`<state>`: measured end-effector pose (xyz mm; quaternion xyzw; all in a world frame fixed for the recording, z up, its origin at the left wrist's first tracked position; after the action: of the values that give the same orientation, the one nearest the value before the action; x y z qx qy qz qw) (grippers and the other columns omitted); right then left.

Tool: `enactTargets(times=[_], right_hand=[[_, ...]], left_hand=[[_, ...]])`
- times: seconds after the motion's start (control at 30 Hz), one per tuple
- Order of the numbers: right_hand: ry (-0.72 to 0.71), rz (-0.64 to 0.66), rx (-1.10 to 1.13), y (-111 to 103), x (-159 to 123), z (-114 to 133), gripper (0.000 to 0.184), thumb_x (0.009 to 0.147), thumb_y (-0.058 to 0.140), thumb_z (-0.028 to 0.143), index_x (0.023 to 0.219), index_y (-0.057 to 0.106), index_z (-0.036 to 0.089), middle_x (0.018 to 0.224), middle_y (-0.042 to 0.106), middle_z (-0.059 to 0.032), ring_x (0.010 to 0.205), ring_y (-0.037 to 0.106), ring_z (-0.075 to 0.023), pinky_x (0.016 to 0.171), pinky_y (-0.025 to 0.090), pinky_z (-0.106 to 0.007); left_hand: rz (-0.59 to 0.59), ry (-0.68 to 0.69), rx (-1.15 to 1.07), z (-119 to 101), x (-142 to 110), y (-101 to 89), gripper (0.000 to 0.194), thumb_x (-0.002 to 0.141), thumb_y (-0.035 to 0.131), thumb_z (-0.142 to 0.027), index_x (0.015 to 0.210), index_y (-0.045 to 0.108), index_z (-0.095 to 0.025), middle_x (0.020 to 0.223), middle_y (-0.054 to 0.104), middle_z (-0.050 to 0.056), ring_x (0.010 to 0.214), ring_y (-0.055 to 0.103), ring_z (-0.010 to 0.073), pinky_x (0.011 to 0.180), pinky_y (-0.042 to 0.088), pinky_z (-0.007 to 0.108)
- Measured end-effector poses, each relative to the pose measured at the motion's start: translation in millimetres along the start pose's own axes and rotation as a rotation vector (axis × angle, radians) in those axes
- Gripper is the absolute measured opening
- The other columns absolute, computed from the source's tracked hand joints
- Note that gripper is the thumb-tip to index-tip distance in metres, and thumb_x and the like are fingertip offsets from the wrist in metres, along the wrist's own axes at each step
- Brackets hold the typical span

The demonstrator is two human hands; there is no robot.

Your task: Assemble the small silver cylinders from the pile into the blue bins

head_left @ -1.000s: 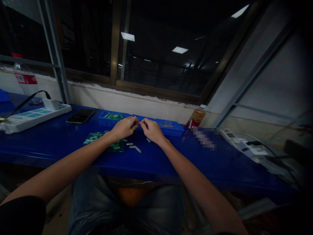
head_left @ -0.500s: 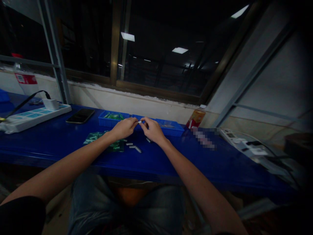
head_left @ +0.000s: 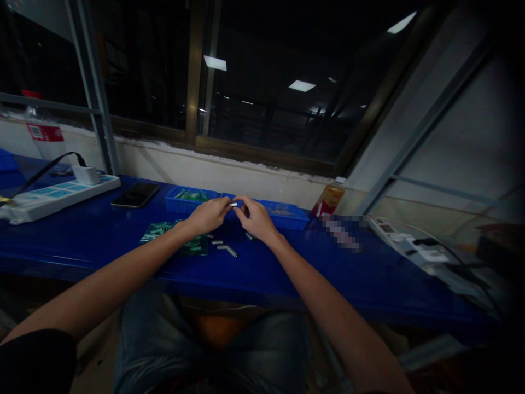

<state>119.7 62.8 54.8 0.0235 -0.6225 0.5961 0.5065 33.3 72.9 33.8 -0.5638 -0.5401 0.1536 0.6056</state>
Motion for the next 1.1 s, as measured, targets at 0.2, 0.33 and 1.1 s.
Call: enactTargets(times=[0.2, 0.33, 1.1], right_hand=[[0.002, 0.001, -0.009, 2, 0, -2, 0.017, 0.085, 0.044, 0.025, 0.097, 0.055, 0.021, 0.077, 0.060, -0.0011, 0.065, 0.053, -0.0129, 0.062, 0.037, -0.023], [0.023, 0.002, -0.014, 4, 0, -6, 0.017, 0.086, 0.043, 0.030, 0.089, 0.056, 0.020, 0.075, 0.061, -0.0013, 0.065, 0.053, -0.0130, 0.063, 0.037, -0.023], [0.097, -0.191, -0.120, -28, 2, -35, 0.023, 0.084, 0.047, 0.034, 0.080, 0.062, 0.017, 0.077, 0.057, -0.0050, 0.078, 0.052, -0.0167, 0.073, 0.040, -0.028]], left_hand=[[0.007, 0.017, -0.038, -1, 0, 2.0, 0.026, 0.090, 0.035, -0.033, 0.098, 0.053, -0.017, 0.095, 0.064, 0.009, 0.087, 0.061, 0.0204, 0.075, 0.045, 0.031], [-0.041, 0.016, -0.120, -3, -1, -5.3, 0.024, 0.085, 0.045, -0.033, 0.103, 0.051, -0.017, 0.092, 0.065, 0.008, 0.085, 0.062, 0.0207, 0.072, 0.046, 0.031], [0.063, -0.036, -0.027, -7, -5, 1.3, 0.036, 0.090, 0.032, -0.040, 0.108, 0.055, -0.018, 0.092, 0.067, 0.008, 0.086, 0.062, 0.0226, 0.074, 0.045, 0.031]])
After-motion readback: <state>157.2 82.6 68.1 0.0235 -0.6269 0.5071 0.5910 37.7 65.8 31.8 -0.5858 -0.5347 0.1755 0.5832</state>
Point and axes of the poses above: each hand's wrist, its own x-axis towards the middle knuckle, its own y-axis out of the palm, z = x × y, the point moved 10 cm from there along x, towards the middle knuckle
